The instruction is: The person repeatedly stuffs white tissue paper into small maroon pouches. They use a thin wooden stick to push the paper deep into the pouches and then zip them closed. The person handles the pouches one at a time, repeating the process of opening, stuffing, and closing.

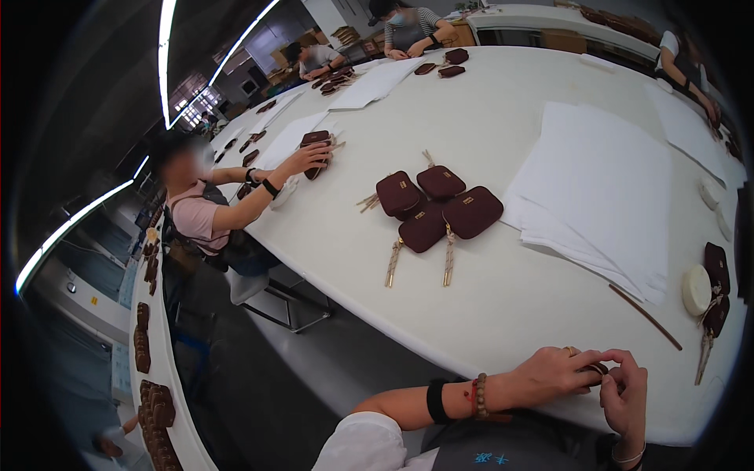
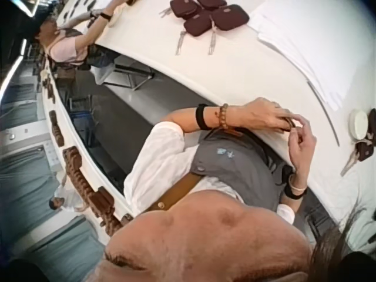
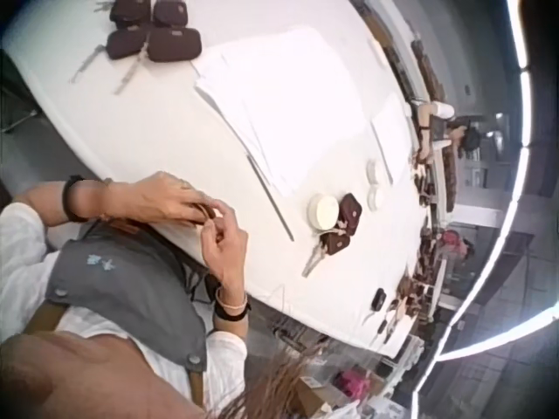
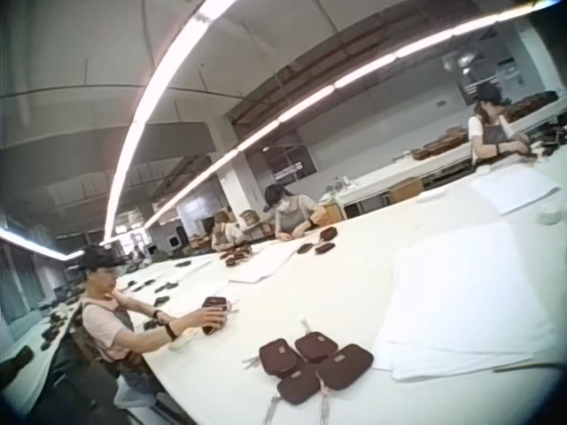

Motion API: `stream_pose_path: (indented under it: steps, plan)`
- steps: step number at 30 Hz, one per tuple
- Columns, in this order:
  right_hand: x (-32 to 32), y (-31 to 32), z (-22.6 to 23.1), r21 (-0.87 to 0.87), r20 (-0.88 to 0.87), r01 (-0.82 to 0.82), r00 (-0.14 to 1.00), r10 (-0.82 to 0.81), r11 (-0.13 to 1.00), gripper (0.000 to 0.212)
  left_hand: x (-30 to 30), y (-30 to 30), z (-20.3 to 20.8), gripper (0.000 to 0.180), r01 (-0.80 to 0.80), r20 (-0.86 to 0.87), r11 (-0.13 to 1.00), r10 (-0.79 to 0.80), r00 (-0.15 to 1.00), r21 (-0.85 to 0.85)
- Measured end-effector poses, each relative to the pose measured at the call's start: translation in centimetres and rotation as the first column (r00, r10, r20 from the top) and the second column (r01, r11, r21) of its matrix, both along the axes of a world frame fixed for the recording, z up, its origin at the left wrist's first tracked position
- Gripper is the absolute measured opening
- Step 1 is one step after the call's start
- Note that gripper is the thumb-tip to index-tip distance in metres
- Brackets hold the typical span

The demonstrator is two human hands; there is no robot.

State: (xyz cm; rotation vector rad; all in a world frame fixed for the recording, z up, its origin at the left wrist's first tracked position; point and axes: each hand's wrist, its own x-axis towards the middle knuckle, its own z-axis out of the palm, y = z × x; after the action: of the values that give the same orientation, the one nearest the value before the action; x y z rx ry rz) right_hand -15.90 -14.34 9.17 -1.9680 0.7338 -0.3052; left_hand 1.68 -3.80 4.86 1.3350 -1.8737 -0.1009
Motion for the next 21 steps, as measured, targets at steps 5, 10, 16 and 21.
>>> stream_pose_path:
  steps: [5, 10, 16, 21]
  plan:
    - [0.4, 0.8, 0.2, 0.105, 0.034, 0.071, 0.997, -0.075, 0.992, 0.028, 1.3, 2.7, -1.0, 0.036, -0.056, -0.136, 0.979, 0.030, 0.990, -0.197]
    - [2.0, 2.2, 1.6, -0.131, -0.025, -0.069, 0.997, 0.066, 0.989, 0.033, 1.1, 2.0, -1.6, 0.029, -0.022, -0.091, 0.994, 0.012, 0.996, -0.107]
    - [2.4, 0.9, 2.2, -0.013, -0.076, -0.049, 0.996, 0.048, 0.999, 0.035, 1.7, 2.6, -3.1, 0.035, 0.068, -0.348, 0.998, -0.067, 0.935, -0.008]
    - [2.7, 0.7, 1.8, 0.063, 0.035, -0.044, 0.999, 0.042, 0.997, 0.038, -0.3, 1.1, -4.5, 0.074, 0.083, -0.547, 0.996, -0.080, 0.833, -0.018]
